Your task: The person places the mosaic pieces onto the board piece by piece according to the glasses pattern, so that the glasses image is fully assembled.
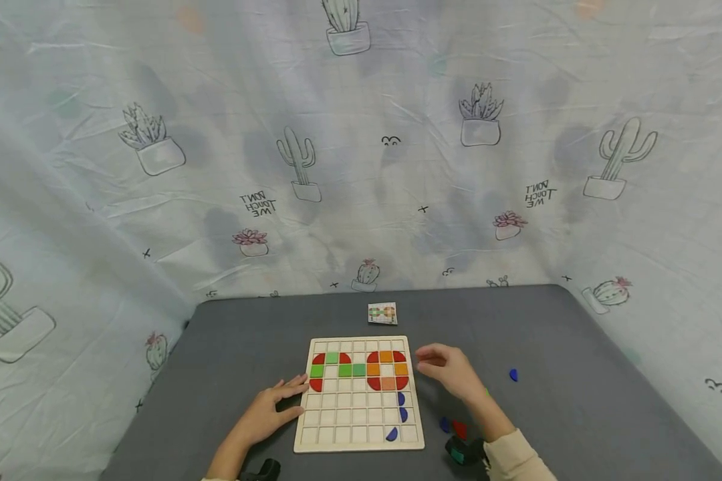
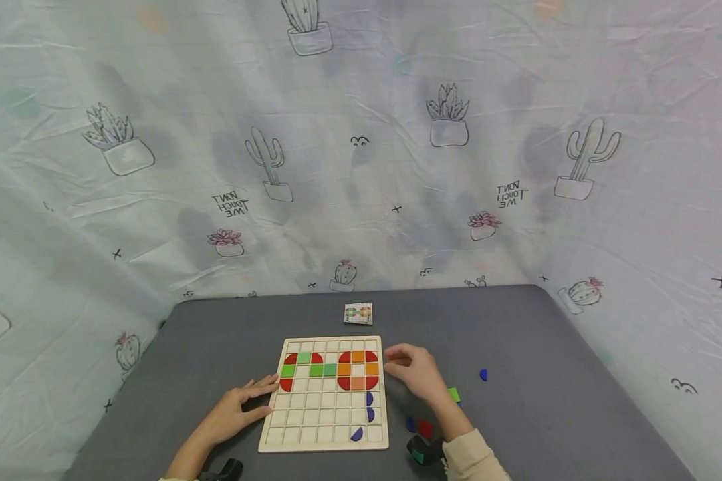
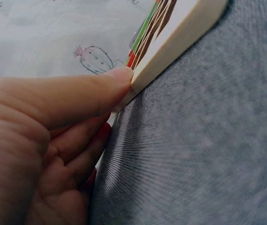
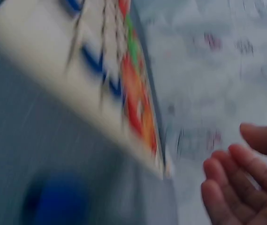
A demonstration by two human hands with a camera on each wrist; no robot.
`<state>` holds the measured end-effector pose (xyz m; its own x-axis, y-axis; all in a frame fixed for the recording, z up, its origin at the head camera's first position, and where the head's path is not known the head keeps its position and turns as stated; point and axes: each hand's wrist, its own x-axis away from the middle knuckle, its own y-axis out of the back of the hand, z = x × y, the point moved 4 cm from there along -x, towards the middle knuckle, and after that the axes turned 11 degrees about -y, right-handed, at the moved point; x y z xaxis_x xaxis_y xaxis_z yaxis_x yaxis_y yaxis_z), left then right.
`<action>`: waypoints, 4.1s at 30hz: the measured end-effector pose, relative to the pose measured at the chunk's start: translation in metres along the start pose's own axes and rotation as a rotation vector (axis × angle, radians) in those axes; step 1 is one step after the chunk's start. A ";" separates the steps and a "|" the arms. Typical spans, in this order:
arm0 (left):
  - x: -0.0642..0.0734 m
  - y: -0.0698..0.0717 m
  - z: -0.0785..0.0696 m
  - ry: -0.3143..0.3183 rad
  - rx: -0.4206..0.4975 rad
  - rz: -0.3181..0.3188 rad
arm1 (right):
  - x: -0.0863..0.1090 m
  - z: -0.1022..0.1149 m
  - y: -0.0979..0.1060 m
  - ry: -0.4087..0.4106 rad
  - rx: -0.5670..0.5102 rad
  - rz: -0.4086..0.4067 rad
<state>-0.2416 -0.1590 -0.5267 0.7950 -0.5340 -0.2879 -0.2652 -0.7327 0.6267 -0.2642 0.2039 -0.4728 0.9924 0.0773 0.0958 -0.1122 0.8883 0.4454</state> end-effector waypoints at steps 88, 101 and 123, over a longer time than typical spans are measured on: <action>0.000 0.001 -0.004 -0.026 -0.049 -0.023 | -0.018 0.069 -0.162 0.307 0.501 0.052; 0.000 0.001 -0.003 -0.006 -0.055 -0.042 | -0.020 0.069 -0.169 0.285 0.607 0.103; 0.001 0.003 0.002 0.006 -0.049 -0.034 | -0.003 0.087 -0.144 0.240 0.450 0.147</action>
<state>-0.2426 -0.1632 -0.5270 0.8063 -0.5066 -0.3053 -0.2112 -0.7287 0.6515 -0.2555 0.0365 -0.4595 0.9422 0.3351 0.0030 -0.2097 0.5824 0.7854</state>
